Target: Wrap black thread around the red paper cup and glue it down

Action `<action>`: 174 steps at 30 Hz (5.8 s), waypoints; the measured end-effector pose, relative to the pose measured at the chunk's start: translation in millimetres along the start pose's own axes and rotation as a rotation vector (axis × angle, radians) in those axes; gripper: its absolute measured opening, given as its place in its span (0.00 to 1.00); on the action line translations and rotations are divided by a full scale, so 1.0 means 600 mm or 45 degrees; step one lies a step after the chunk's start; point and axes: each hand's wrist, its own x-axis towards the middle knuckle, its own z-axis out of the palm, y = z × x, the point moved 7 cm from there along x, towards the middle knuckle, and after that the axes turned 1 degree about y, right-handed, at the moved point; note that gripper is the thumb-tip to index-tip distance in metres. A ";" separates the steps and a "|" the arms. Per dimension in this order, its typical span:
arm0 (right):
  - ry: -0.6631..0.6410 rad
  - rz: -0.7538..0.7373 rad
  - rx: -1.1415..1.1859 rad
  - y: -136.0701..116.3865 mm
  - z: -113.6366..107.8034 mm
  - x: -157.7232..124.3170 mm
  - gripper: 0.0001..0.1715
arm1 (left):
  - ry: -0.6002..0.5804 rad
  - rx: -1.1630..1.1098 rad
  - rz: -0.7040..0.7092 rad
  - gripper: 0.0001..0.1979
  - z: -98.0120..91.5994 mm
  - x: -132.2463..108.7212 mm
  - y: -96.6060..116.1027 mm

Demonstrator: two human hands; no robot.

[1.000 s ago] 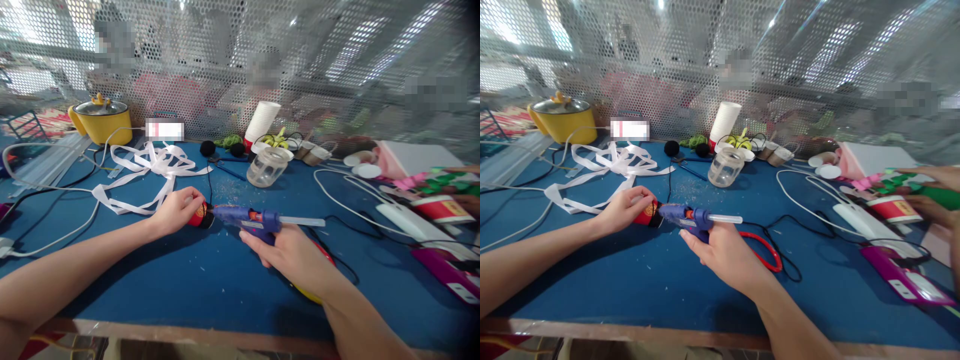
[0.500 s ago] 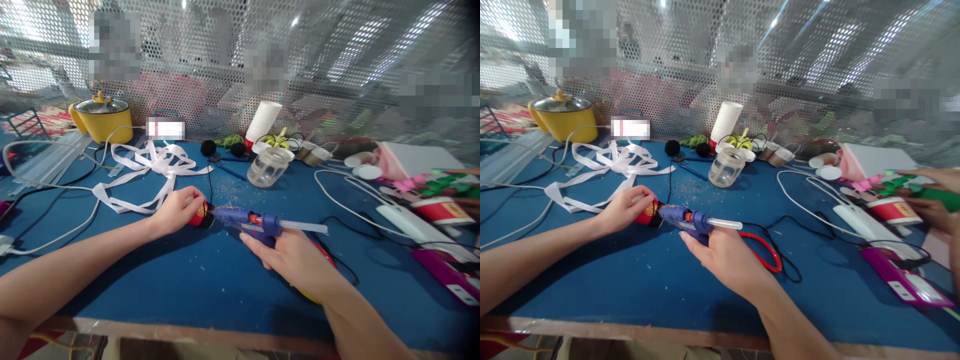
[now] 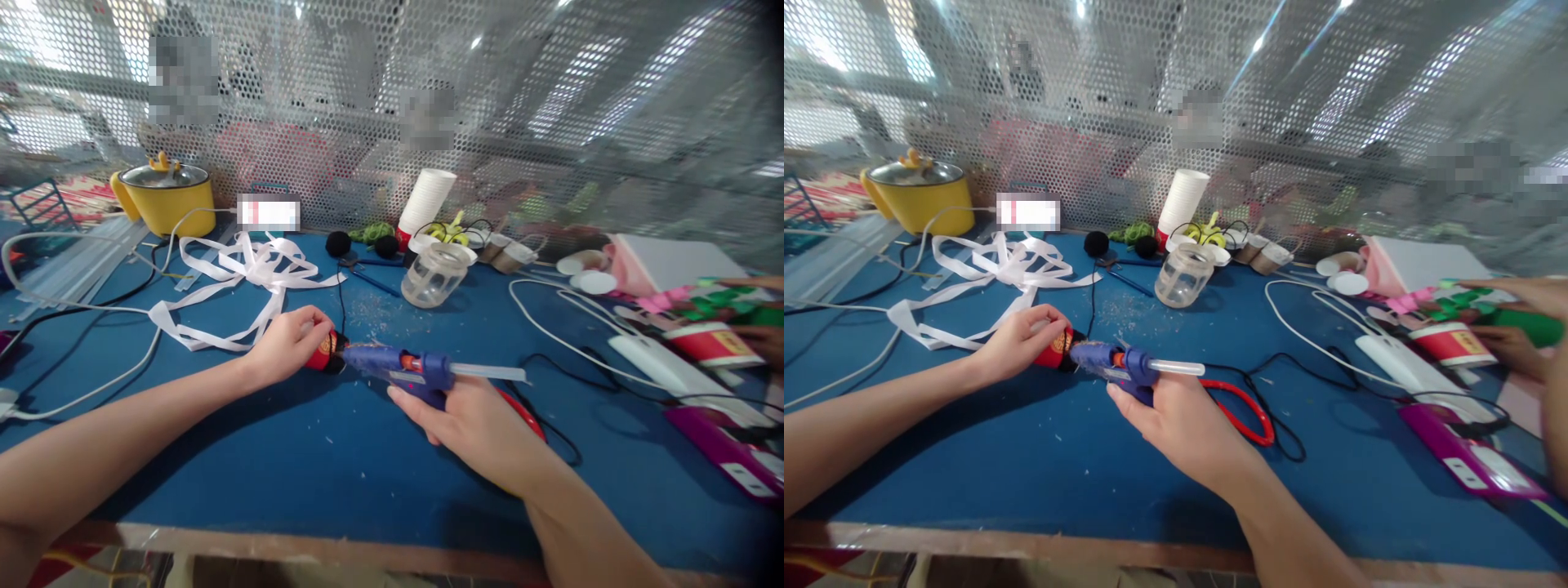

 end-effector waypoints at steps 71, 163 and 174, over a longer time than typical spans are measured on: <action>0.101 -0.054 -0.173 -0.005 -0.011 0.000 0.20 | -0.014 0.085 0.184 0.12 -0.002 -0.002 0.015; 0.149 -0.167 -0.272 -0.018 -0.017 0.002 0.13 | 0.006 0.074 0.170 0.11 0.000 -0.002 0.013; 0.196 -0.147 -0.165 -0.007 -0.014 0.013 0.16 | 0.003 0.085 0.210 0.12 0.001 -0.005 0.015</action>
